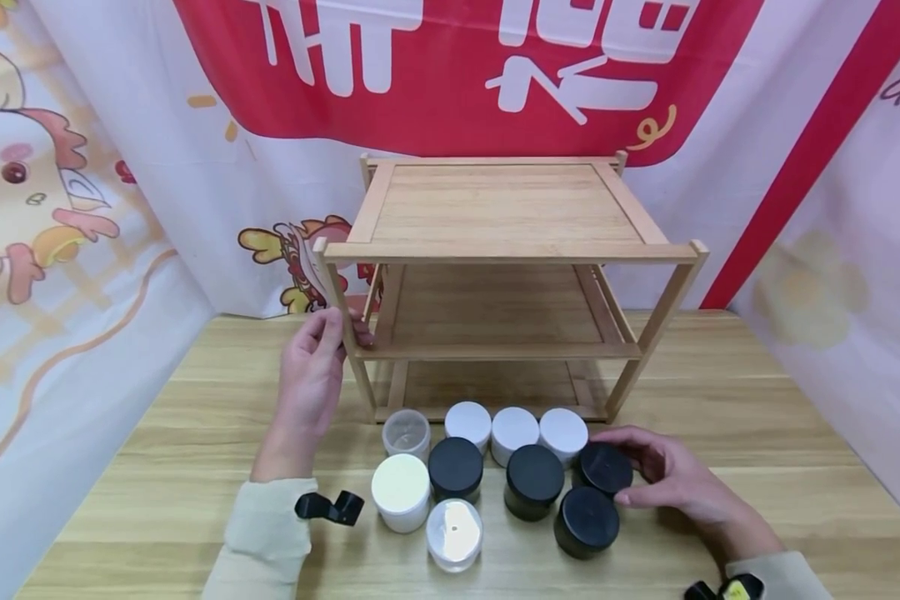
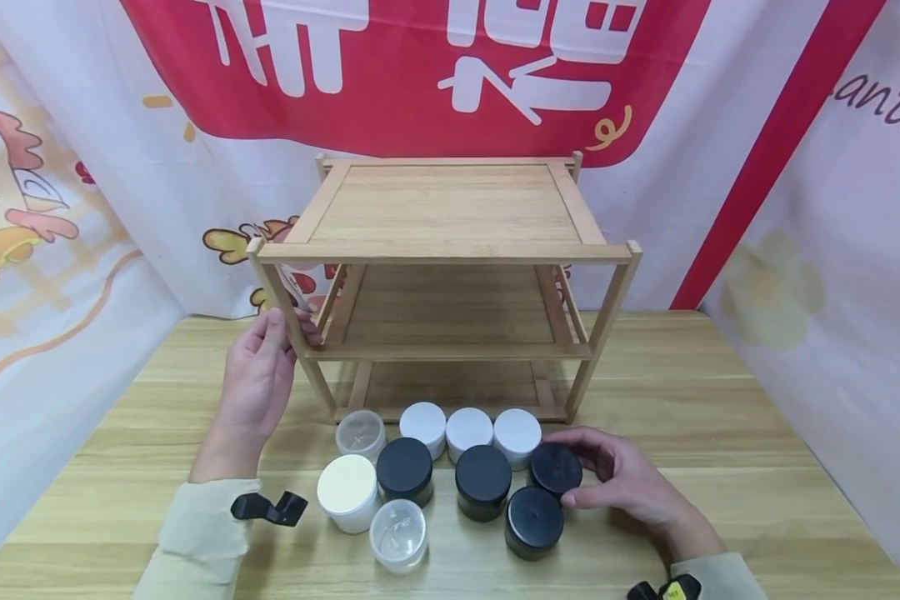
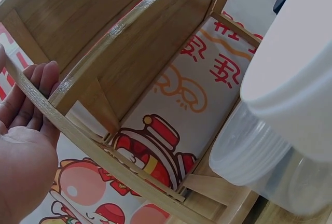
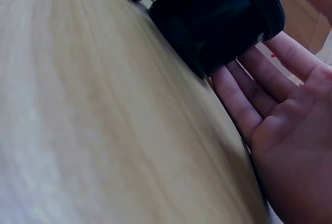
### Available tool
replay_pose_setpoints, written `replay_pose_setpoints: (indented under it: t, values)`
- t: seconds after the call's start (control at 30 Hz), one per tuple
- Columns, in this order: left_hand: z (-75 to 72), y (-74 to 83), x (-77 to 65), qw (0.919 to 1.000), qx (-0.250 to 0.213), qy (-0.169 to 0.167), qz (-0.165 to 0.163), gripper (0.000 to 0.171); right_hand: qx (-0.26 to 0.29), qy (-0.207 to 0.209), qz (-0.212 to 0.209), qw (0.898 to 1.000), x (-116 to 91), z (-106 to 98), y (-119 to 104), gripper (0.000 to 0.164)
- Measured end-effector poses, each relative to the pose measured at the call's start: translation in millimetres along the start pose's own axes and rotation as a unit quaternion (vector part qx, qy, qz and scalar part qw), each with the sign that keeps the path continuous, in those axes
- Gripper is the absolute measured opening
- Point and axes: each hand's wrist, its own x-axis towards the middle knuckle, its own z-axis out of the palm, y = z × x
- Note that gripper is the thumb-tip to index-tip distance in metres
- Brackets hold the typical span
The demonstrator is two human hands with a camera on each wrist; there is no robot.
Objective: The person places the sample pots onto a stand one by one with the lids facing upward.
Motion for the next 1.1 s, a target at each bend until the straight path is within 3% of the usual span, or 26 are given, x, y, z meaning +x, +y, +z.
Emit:
replay_pose_setpoints:
  t: [0.3, 0.7, 1.1]
  values:
    - [1.1, 1.1, -0.3, 0.9999, 0.001, 0.011, -0.012, 0.026, 0.002, -0.010, -0.007, 1.000, 0.1, -0.8, -0.2, 0.063]
    - [0.3, 0.8, -2.0, 0.9999, -0.007, 0.000, 0.010, 0.022, -0.011, 0.000, 0.029, 1.000, -0.9, -2.0, 0.9, 0.066]
    - [0.0, 2.5, -2.9, 0.9997, -0.021, -0.004, 0.012, 0.026, 0.000, -0.014, 0.005, 1.000, 0.7, -1.3, 0.5, 0.064]
